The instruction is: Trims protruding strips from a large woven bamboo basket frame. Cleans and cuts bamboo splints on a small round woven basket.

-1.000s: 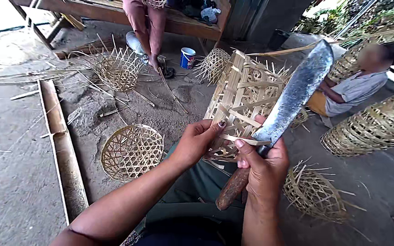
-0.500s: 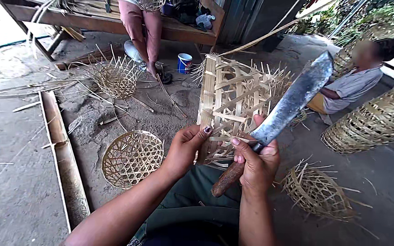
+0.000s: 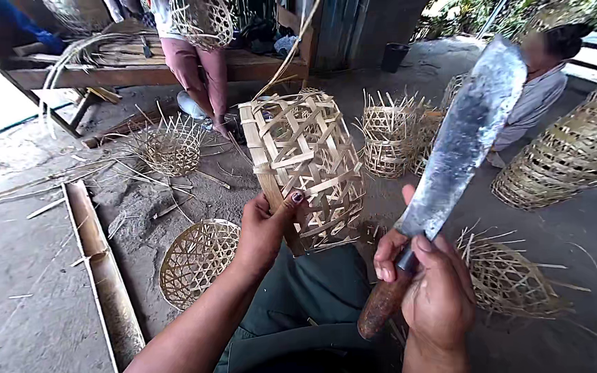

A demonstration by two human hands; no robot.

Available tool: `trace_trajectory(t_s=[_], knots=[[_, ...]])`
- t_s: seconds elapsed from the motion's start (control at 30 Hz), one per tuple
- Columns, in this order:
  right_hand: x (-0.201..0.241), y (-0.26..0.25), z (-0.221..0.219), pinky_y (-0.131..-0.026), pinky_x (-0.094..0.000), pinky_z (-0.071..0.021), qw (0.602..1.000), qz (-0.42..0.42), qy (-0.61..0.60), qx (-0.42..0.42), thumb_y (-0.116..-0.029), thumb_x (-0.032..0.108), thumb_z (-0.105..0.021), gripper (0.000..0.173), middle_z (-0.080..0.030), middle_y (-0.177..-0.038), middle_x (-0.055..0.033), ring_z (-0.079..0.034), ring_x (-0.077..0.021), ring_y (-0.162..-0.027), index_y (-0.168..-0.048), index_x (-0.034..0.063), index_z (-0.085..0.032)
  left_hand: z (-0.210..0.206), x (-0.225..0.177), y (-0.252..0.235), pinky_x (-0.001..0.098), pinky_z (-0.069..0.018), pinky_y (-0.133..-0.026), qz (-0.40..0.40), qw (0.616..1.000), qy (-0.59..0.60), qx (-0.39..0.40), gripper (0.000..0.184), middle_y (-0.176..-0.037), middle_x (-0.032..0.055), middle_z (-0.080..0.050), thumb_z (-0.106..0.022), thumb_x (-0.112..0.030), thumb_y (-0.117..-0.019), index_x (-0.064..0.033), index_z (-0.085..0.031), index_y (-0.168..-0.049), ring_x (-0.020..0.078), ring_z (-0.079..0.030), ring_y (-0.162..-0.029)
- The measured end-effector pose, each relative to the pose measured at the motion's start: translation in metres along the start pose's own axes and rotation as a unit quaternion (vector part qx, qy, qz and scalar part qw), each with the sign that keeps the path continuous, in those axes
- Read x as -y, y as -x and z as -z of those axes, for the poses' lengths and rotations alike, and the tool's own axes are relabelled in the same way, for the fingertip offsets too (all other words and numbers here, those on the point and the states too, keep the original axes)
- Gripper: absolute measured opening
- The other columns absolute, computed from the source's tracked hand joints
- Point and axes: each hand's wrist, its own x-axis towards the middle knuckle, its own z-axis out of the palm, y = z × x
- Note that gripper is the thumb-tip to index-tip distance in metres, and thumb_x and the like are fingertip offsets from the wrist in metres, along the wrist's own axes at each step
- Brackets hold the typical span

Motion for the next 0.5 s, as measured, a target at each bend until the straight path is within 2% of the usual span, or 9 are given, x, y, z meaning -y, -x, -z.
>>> trace_trajectory(t_s=[0.03,0.1,0.17,0.2,0.23,0.33,0.37,0.47,0.5], knots=[[0.0,0.003,0.001,-0.064,-0.0258,-0.0555,1.0,0.006,-0.007,0.029,-0.1116,0.027,-0.039,0.036,-0.068,-0.086,-0.0035,-0.062,-0.0103,-0.069,-0.128,-0.0017,-0.055,-0.004,-0.003,0.0,0.0279,-0.0607,-0.072,-0.002,1.0,0.006,-0.007,0.009,-0.085,0.0065,-0.075,-0.063,-0.011,-0.1012,-0.0026,-0.066,-0.103,0.013,-0.071,-0.074],[-0.006,0.004,0.002,-0.074,-0.0271,-0.0586,0.997,0.017,-0.01,0.074,-0.108,0.024,-0.052,0.029,-0.072,-0.095,-0.0057,-0.068,-0.0113,-0.08,-0.12,0.0007,-0.065,-0.012,-0.005,0.003,0.0271,-0.0605,-0.07,-0.01,1.0,0.01,0.004,0.01,-0.084,0.0058,-0.074,-0.063,-0.013,-0.1014,-0.0033,-0.067,-0.101,0.012,-0.071,-0.072],[-0.011,0.003,0.003,-0.077,-0.0251,-0.0582,0.996,0.018,-0.004,0.088,-0.1055,0.017,-0.057,0.036,-0.073,-0.1,-0.0087,-0.068,-0.0104,-0.084,-0.133,-0.0056,-0.06,-0.021,-0.003,0.008,0.0283,-0.0609,-0.071,-0.018,0.999,0.01,0.029,0.011,-0.085,0.0067,-0.075,-0.064,-0.013,-0.1008,-0.0028,-0.068,-0.102,0.013,-0.071,-0.073],[-0.012,0.001,0.004,-0.076,-0.0235,-0.0569,0.996,0.01,0.004,0.088,-0.1057,0.016,-0.056,0.04,-0.073,-0.101,-0.0084,-0.066,-0.0088,-0.083,-0.139,-0.0071,-0.056,-0.025,-0.001,0.011,0.0288,-0.0618,-0.071,-0.021,0.999,0.01,0.038,0.011,-0.085,0.0067,-0.075,-0.065,-0.013,-0.1002,-0.0022,-0.068,-0.102,0.0133,-0.072,-0.074],[-0.011,-0.001,0.006,-0.075,-0.0226,-0.0553,0.996,-0.003,0.013,0.085,-0.1069,0.018,-0.054,0.04,-0.072,-0.098,-0.0073,-0.064,-0.0074,-0.08,-0.138,-0.0074,-0.056,-0.029,0.001,0.013,0.0288,-0.0621,-0.072,-0.019,0.999,0.011,0.045,0.011,-0.085,0.0066,-0.075,-0.065,-0.012,-0.0998,-0.0017,-0.069,-0.101,0.0132,-0.072,-0.074],[-0.008,-0.007,0.014,-0.069,-0.0212,-0.0537,0.994,-0.049,0.013,0.099,-0.1108,0.025,-0.044,0.035,-0.069,-0.087,-0.0038,-0.061,-0.0058,-0.073,-0.118,-0.0035,-0.064,-0.033,0.005,0.018,0.0273,-0.062,-0.072,-0.01,0.998,0.012,0.068,0.009,-0.084,0.0059,-0.075,-0.067,-0.011,-0.0984,-0.0022,-0.07,-0.099,0.0125,-0.073,-0.074],[-0.008,-0.009,0.016,-0.068,-0.0211,-0.0534,0.993,-0.06,0.007,0.103,-0.1108,0.023,-0.044,0.034,-0.068,-0.086,-0.004,-0.061,-0.006,-0.072,-0.117,-0.0036,-0.065,-0.034,0.006,0.019,0.027,-0.062,-0.071,-0.013,0.997,0.014,0.074,0.009,-0.083,0.0059,-0.075,-0.068,-0.011,-0.0978,-0.0022,-0.071,-0.097,0.0125,-0.072,-0.073],[-0.011,-0.009,0.015,-0.067,-0.0205,-0.0523,0.994,-0.042,0.062,0.084,-0.1094,0.018,-0.048,0.037,-0.068,-0.086,-0.0042,-0.06,-0.0062,-0.071,-0.136,-0.005,-0.059,-0.036,0.01,0.018,0.0285,-0.0624,-0.071,-0.03,0.996,0.011,0.086,0.011,-0.083,0.0066,-0.075,-0.07,-0.013,-0.0972,-0.0022,-0.073,-0.096,0.0136,-0.072,-0.073],[-0.015,-0.007,0.012,-0.066,-0.021,-0.0527,0.989,-0.005,0.132,0.066,-0.1084,0.015,-0.05,0.036,-0.068,-0.086,-0.004,-0.06,-0.0065,-0.071,-0.136,-0.006,-0.059,-0.038,0.012,0.017,0.0293,-0.0624,-0.071,-0.038,0.996,0.01,0.085,0.012,-0.083,0.0071,-0.075,-0.071,-0.013,-0.0969,-0.0019,-0.073,-0.096,0.0141,-0.072,-0.073]])
